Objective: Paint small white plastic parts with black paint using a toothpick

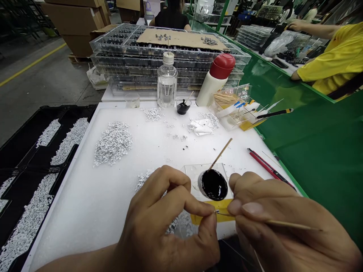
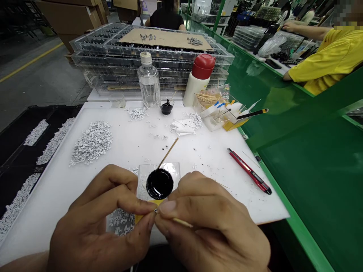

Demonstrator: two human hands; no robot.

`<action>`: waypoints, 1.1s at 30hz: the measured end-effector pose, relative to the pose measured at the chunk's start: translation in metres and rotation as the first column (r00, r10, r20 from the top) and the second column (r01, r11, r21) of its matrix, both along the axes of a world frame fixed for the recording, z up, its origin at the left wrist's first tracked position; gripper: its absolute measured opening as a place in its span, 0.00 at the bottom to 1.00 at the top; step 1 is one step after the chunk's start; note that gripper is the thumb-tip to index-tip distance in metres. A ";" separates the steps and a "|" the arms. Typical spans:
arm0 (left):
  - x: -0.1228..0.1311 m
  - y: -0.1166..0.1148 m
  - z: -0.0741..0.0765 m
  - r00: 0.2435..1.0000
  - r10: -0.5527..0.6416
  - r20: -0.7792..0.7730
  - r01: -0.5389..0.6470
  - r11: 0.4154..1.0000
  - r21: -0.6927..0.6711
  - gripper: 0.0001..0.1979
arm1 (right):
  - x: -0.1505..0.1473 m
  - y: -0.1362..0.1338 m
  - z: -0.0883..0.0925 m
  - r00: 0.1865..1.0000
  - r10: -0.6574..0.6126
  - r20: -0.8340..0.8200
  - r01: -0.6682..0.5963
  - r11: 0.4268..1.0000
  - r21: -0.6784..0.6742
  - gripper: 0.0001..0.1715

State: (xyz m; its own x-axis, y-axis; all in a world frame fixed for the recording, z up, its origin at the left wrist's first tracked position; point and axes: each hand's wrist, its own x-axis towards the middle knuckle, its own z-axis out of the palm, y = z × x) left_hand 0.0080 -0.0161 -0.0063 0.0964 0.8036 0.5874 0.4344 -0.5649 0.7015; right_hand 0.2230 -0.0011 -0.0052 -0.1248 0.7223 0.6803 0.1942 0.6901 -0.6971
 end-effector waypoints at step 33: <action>0.001 0.000 -0.002 1.000 -0.002 0.011 0.002 1.000 0.000 0.12 | -0.002 -0.006 -0.020 0.992 -0.111 -0.067 0.106 0.991 -0.078 0.25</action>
